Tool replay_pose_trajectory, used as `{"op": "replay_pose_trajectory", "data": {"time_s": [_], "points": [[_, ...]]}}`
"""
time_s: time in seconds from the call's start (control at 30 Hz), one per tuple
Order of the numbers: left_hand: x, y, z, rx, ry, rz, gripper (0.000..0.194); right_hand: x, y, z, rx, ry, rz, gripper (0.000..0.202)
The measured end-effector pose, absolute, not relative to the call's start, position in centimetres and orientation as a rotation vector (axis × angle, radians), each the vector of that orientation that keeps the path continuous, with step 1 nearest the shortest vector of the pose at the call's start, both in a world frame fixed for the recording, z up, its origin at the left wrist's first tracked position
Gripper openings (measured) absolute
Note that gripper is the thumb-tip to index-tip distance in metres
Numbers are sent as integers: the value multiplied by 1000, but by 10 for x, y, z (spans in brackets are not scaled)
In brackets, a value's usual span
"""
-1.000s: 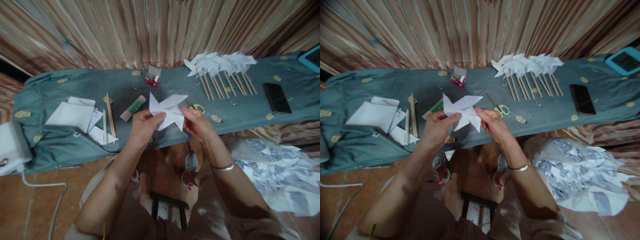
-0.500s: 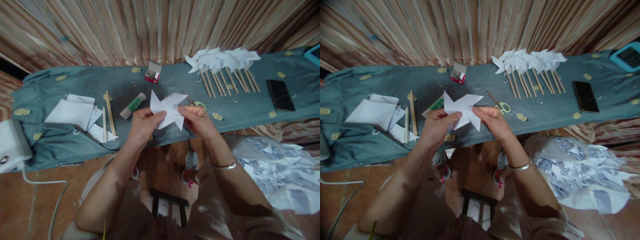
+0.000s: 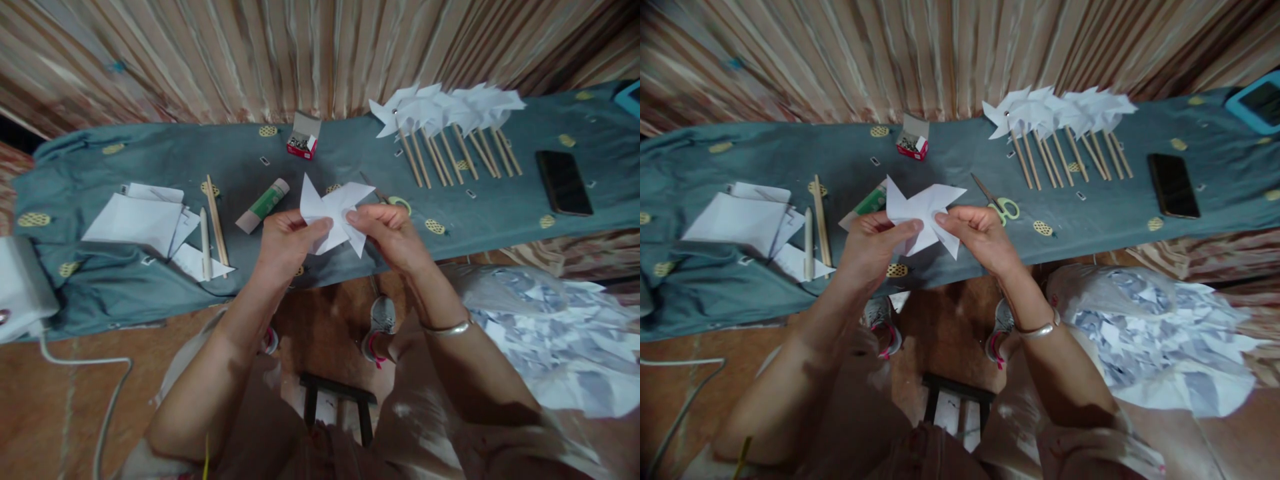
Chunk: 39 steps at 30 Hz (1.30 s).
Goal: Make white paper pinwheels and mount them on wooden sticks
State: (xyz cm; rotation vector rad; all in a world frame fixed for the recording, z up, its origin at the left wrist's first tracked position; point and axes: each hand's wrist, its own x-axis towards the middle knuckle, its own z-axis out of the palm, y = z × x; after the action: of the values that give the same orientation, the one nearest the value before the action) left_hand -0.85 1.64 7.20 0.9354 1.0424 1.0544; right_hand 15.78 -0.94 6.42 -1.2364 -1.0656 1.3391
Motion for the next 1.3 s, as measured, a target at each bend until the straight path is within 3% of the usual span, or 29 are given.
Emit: {"op": "replay_pose_trajectory", "data": {"time_s": [0.53,1.3], "points": [[-9,16,69,997,1067,1031,16,155,-7,65,-1264,-1124,1318,53],[-9,15,70,1002,1093,1011,12,155,-8,65,-1233,-1062,1366,42]]}}
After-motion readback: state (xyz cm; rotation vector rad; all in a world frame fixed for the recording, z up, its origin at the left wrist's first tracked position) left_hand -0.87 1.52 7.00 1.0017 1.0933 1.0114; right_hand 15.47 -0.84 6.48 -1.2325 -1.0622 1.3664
